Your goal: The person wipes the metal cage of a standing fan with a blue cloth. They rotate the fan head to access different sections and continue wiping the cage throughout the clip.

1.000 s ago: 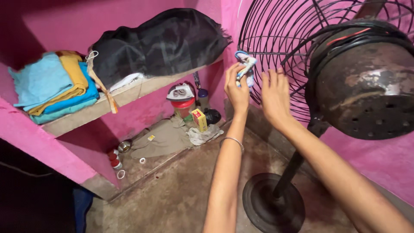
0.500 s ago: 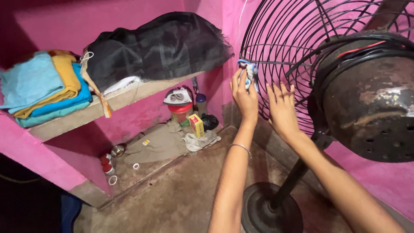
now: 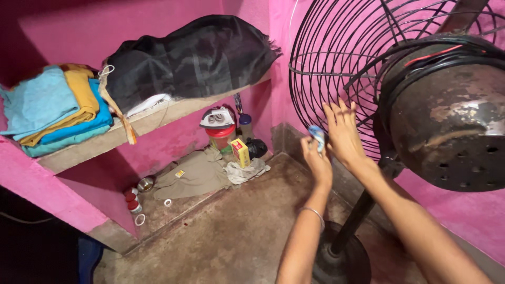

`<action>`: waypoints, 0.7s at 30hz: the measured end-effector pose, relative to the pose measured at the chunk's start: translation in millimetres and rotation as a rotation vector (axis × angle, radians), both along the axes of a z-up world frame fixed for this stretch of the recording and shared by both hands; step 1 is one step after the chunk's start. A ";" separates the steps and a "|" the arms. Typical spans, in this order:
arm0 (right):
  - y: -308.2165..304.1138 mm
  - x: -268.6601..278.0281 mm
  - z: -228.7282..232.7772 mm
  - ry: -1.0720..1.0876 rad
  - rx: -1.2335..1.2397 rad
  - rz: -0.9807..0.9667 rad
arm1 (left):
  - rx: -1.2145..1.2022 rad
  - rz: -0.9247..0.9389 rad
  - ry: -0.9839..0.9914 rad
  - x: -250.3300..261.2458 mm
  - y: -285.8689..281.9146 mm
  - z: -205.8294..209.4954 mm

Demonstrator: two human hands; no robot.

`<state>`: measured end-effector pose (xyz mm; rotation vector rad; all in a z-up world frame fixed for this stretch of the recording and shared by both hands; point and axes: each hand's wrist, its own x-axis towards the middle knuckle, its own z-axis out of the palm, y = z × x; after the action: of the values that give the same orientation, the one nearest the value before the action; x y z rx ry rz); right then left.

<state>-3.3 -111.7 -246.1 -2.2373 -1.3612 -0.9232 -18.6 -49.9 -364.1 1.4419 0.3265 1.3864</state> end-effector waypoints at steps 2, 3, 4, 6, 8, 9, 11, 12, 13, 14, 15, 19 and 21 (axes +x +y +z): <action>-8.4 -4.7 8.8 0.053 -0.016 0.055 | -0.011 -0.031 0.015 9.5 -4.1 -22.7; -12.3 -7.4 12.5 0.052 -0.009 0.074 | 0.089 0.032 0.027 11.8 0.6 -29.4; -18.4 -9.2 17.0 0.050 -0.002 0.093 | 0.190 0.094 0.040 13.4 4.4 -33.4; -25.6 -19.8 19.7 0.046 0.063 0.130 | 0.155 0.087 0.085 14.1 15.3 -33.8; -28.8 -39.8 11.9 0.035 0.188 0.164 | 0.041 0.103 0.083 15.0 21.2 -26.7; -25.4 -49.6 5.8 0.076 0.186 0.148 | -0.059 0.122 0.063 14.6 19.0 -23.6; -17.3 -65.9 -6.6 0.155 0.181 0.116 | -0.263 -0.055 -0.006 10.1 19.5 -14.3; -12.8 -66.6 -7.2 0.196 0.258 0.147 | -0.365 -0.251 -0.054 5.6 23.0 -7.0; -3.2 -64.5 -5.3 0.238 0.335 0.179 | -0.463 -0.447 -0.101 1.5 25.4 2.7; 2.8 -62.1 -2.4 0.280 0.412 0.212 | -0.543 -0.518 -0.107 -2.2 28.2 15.8; 6.8 -60.4 1.5 0.240 0.444 0.240 | -0.619 -0.589 -0.113 -5.4 35.8 33.4; 23.9 -54.4 24.8 0.254 0.569 0.261 | -0.855 -1.019 -0.263 -10.2 69.8 98.9; 26.4 -56.2 35.2 0.263 0.542 0.199 | -0.550 -0.786 -0.098 -10.5 81.3 111.8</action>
<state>-59.5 -85.3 -211.0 -1.7088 -1.0373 -0.7787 -29.1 31.4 -252.3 0.8819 0.0452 0.6449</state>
